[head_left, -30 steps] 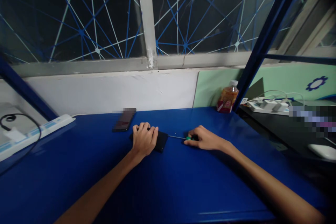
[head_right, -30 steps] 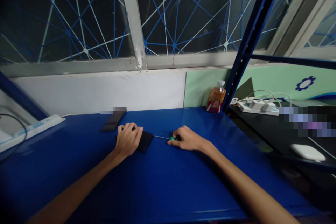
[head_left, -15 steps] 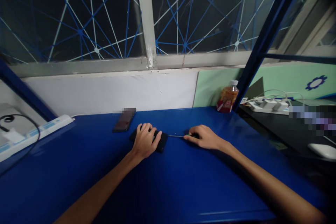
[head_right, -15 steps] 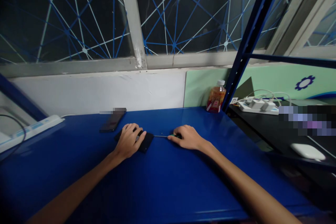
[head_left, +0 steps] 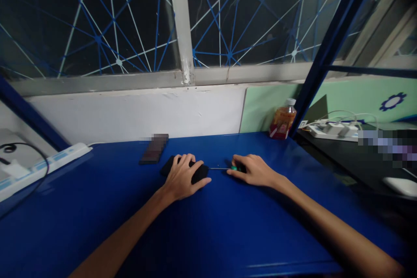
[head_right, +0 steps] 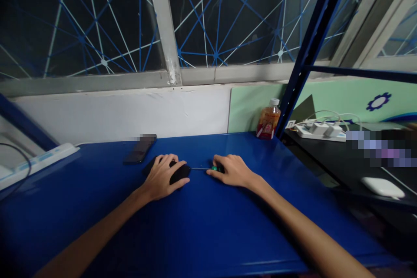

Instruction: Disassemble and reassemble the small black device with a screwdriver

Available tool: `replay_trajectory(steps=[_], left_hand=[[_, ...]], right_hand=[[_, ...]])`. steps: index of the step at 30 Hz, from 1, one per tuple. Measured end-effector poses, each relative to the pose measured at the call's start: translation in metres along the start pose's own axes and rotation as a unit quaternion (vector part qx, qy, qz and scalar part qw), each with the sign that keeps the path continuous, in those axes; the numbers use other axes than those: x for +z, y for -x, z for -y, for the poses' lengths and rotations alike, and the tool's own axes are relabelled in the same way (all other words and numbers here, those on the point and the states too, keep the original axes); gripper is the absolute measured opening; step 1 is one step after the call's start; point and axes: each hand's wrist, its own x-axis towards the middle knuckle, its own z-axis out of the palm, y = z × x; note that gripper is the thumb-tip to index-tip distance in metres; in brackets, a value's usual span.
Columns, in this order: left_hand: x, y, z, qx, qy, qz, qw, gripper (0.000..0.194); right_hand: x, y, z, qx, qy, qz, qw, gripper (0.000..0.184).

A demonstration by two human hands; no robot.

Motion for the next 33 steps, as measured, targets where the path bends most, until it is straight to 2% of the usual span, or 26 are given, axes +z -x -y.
replay_trajectory(steps=[3,6,14,19,27,33], left_hand=[[-0.009,0.0,0.005,0.047,0.032,0.049,0.997,0.065],[-0.014,0.0,0.01,0.066,0.05,0.079,0.993,0.074],[-0.007,0.001,0.01,0.042,0.026,0.067,0.997,0.079],[-0.001,0.002,0.003,0.039,-0.006,0.042,0.998,0.076],[0.007,0.004,0.0,0.044,-0.021,0.027,0.998,0.073],[0.007,0.004,-0.003,0.046,-0.015,0.032,0.998,0.076]], right_hand=[[0.0,0.0,-0.004,-0.005,-0.007,0.001,1.0,0.032],[0.001,-0.001,-0.01,-0.019,-0.016,0.009,1.0,0.036],[0.002,-0.001,-0.007,-0.019,-0.049,0.022,0.998,0.032],[0.0,0.0,-0.003,-0.014,-0.027,0.012,0.999,0.03],[-0.003,-0.002,-0.019,-0.039,-0.01,-0.004,0.999,0.036],[0.0,-0.002,-0.016,-0.004,-0.048,0.015,0.999,0.031]])
